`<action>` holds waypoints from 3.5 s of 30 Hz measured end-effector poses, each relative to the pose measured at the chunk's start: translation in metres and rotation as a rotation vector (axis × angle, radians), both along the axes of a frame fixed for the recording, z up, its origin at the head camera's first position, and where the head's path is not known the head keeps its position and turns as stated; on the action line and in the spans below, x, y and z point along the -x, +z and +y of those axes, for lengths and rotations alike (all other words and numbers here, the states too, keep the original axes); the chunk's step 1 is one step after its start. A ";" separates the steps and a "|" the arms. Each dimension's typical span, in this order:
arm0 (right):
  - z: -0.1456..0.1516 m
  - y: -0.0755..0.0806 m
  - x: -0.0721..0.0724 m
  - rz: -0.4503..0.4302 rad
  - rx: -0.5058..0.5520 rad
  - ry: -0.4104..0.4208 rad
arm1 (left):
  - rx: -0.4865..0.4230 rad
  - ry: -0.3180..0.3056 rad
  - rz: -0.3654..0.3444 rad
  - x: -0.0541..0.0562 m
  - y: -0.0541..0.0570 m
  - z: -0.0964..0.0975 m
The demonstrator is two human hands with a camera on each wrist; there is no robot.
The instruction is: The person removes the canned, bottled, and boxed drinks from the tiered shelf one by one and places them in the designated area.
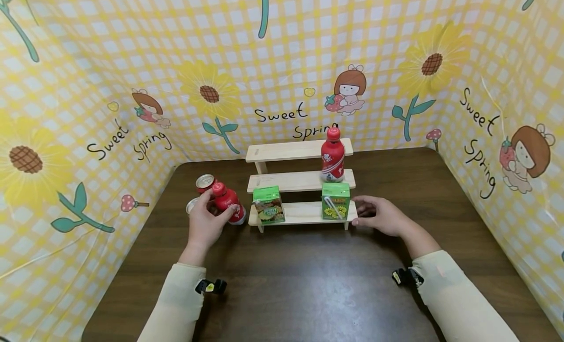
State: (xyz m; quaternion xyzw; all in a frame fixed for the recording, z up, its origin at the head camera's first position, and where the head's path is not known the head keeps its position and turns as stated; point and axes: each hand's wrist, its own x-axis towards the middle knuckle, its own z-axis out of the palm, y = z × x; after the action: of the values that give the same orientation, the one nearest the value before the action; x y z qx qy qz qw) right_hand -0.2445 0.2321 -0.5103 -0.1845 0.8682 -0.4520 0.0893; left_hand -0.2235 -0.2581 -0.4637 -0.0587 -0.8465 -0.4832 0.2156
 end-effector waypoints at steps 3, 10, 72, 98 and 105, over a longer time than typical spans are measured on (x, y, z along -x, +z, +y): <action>0.000 0.000 0.000 -0.007 -0.003 -0.006 | 0.016 0.004 -0.001 0.000 -0.005 0.000; 0.000 -0.001 0.000 -0.004 0.002 -0.001 | 0.052 0.000 -0.001 -0.001 -0.011 0.000; 0.000 -0.001 0.001 -0.010 -0.003 -0.010 | 0.103 0.039 -0.080 0.004 -0.015 -0.006; 0.000 0.000 0.000 -0.007 -0.010 -0.012 | 0.089 0.021 0.034 0.007 0.002 -0.006; 0.000 0.000 0.000 -0.004 -0.012 -0.014 | 0.068 0.007 0.116 0.010 0.015 -0.005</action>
State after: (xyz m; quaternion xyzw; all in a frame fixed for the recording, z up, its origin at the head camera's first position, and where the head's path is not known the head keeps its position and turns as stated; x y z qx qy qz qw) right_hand -0.2443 0.2321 -0.5103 -0.1770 0.8719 -0.4477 0.0890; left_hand -0.2338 -0.2630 -0.4489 -0.0909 -0.8488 -0.4491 0.2639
